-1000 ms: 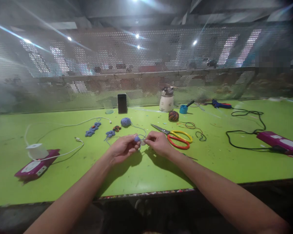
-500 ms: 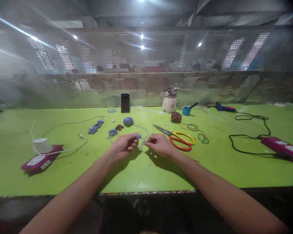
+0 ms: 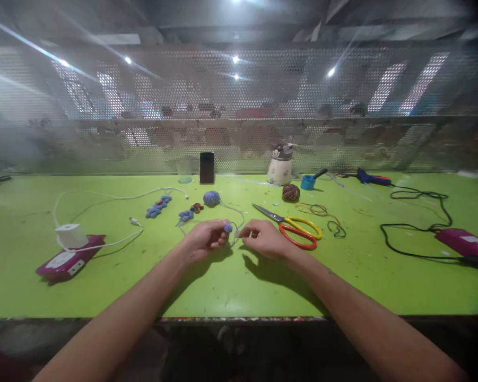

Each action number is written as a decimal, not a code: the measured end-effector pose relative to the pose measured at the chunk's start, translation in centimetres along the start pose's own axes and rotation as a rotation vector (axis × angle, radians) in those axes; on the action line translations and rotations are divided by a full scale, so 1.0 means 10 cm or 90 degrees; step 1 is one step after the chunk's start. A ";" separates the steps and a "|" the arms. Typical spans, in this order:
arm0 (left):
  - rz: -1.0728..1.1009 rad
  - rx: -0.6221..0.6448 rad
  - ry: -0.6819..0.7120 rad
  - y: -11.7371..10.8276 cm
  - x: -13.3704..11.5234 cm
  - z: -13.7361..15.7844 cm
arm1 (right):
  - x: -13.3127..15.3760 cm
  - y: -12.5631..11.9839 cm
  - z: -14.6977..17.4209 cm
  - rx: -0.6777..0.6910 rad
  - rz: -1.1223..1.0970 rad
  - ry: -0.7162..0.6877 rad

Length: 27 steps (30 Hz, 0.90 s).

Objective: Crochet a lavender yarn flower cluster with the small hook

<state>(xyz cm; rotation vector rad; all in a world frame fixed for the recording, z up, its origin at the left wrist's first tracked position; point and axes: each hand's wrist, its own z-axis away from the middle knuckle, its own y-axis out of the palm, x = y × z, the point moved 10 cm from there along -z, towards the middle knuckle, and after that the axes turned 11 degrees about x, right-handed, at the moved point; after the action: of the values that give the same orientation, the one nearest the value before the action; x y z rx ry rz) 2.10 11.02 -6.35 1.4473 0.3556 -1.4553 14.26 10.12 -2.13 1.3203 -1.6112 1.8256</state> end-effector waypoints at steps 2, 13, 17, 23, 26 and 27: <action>-0.019 0.002 -0.001 0.00 0.00 -0.01 | -0.04 -0.05 0.00 -0.019 -0.021 0.020; -0.147 -0.011 0.083 0.03 -0.10 -0.02 | 0.14 0.05 0.08 -0.084 -0.023 -0.023; -0.185 0.005 0.096 0.07 -0.09 -0.02 | 0.25 0.02 0.13 -0.137 0.066 -0.087; -0.185 0.020 0.104 0.14 -0.11 0.03 | 0.42 -0.01 0.22 -0.160 0.092 -0.170; -0.163 0.028 0.098 0.17 -0.12 0.06 | 0.48 -0.02 0.26 -0.162 0.082 -0.198; -0.156 0.030 0.095 0.17 -0.12 0.07 | 0.49 -0.02 0.27 -0.164 0.079 -0.205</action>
<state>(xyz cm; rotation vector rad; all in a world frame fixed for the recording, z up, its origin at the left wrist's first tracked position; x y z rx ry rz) 2.80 10.25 -4.39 1.5985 0.6129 -1.5612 13.09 6.23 1.77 1.4775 -2.0572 1.4599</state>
